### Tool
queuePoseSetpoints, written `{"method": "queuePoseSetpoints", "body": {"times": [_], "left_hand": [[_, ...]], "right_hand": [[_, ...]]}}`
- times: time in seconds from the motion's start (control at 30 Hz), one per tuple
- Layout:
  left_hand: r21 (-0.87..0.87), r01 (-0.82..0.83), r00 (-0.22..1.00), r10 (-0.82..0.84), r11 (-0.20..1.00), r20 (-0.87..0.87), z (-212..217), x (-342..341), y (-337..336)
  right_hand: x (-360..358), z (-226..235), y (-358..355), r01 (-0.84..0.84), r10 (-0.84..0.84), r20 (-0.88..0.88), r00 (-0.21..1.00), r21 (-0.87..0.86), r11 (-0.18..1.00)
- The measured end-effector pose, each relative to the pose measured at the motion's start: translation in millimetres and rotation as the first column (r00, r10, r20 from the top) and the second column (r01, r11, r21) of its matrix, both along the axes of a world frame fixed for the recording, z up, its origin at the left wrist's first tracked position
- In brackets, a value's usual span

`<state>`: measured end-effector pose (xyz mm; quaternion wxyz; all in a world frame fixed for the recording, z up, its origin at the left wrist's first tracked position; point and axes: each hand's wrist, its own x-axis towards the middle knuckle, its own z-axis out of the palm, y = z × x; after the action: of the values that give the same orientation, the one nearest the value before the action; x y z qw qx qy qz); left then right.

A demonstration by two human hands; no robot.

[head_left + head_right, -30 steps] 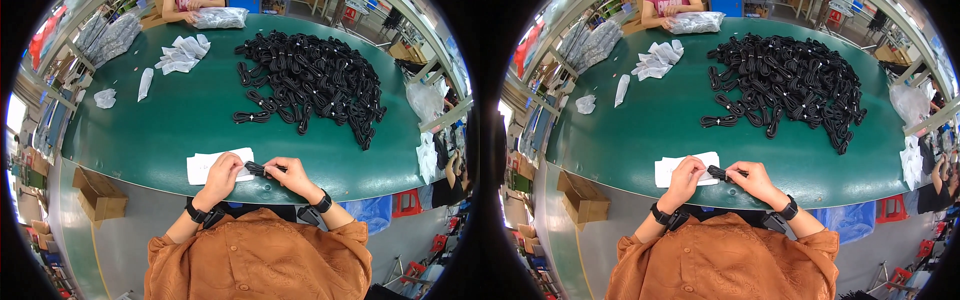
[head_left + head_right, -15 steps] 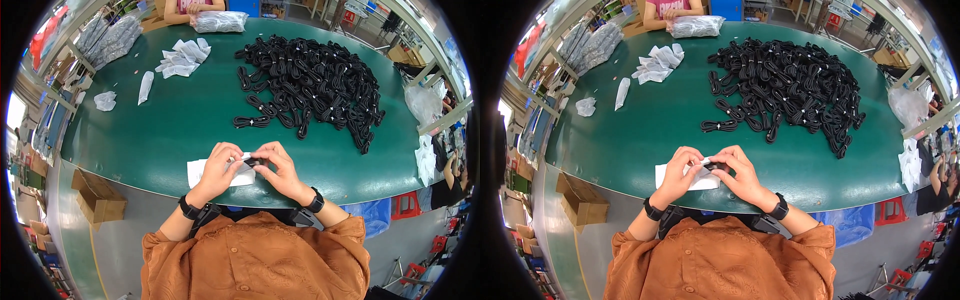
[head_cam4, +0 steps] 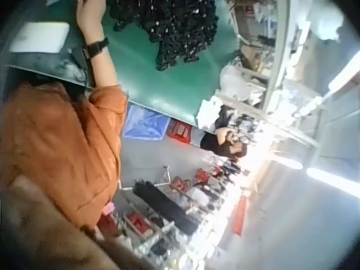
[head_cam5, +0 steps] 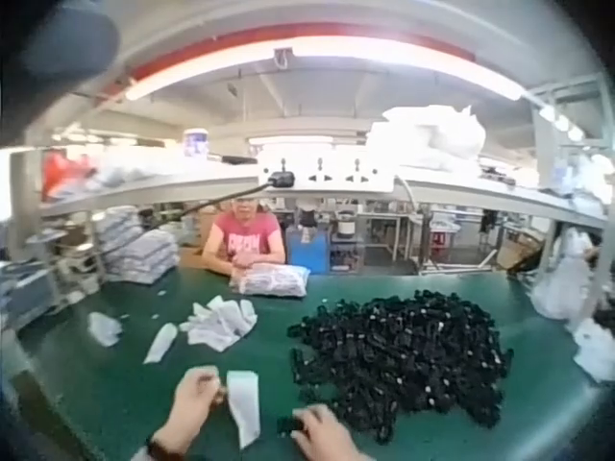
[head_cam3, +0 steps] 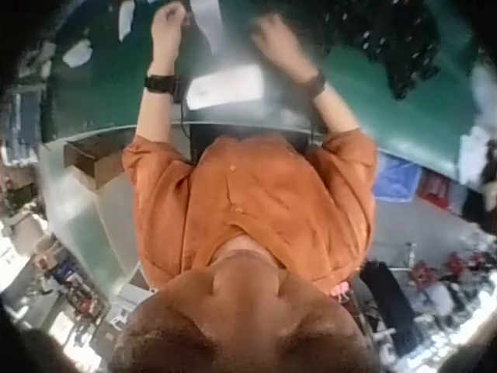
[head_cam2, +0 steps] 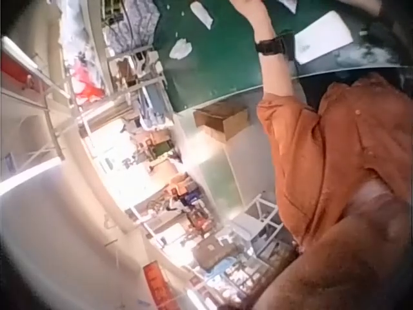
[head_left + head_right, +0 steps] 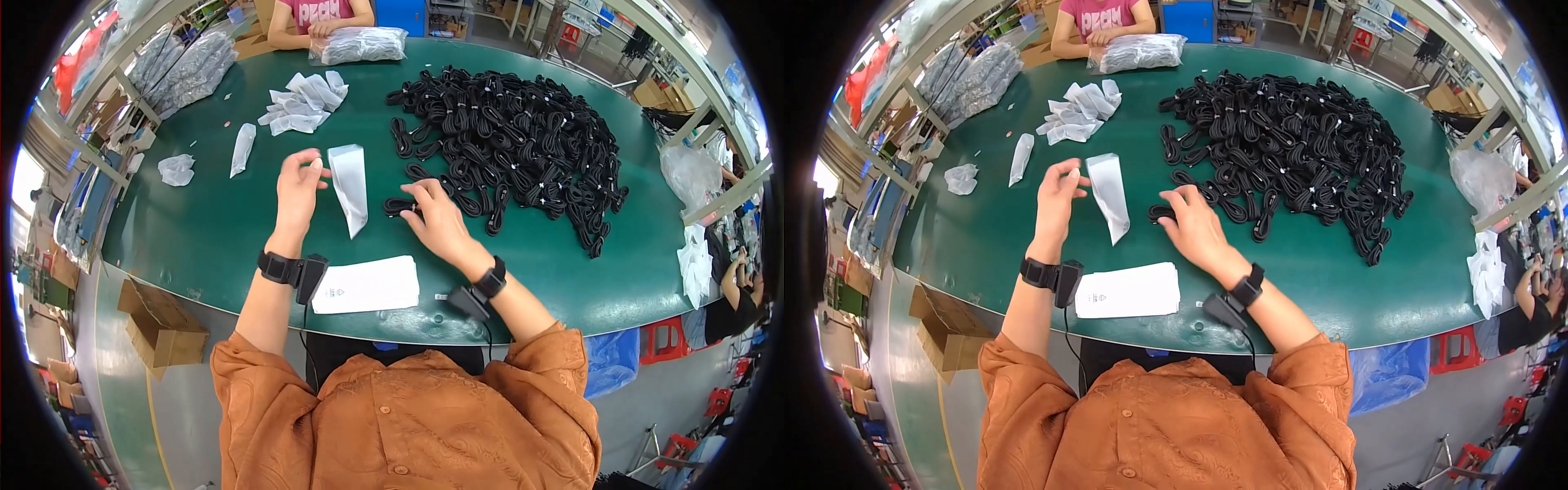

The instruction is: The person packages black cables by hand, picking up a cable from a pile, sliding it into a plastic sleeve, and placing the sleeved cable onto a growing stack.

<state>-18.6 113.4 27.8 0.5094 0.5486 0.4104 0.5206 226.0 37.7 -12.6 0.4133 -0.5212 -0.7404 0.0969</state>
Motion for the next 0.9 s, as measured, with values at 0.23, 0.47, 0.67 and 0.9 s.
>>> {"method": "queuePoseSetpoints", "body": {"times": [0.23,0.47,0.67,0.9], "left_hand": [[0.307,0.385,0.759,-0.109,0.871,-0.642,-27,27,-113],[0.459,0.407,0.673,0.081,0.79,-0.735,-61,50,-149],[0.319,0.309,0.739,-0.015,0.896,-0.674,-63,47,-150],[0.141,0.199,0.827,-0.089,0.97,-0.555,-59,46,-150]], "right_hand": [[30,-47,4,0.008,-0.048,0.398,0.916,0.101,0.995],[25,-27,-64,-0.041,0.047,0.032,0.998,-0.167,0.985],[35,-5,-115,-0.125,0.084,-0.187,0.979,-0.222,0.967],[43,-3,-132,-0.109,0.102,-0.05,0.994,-0.182,0.977]]}}
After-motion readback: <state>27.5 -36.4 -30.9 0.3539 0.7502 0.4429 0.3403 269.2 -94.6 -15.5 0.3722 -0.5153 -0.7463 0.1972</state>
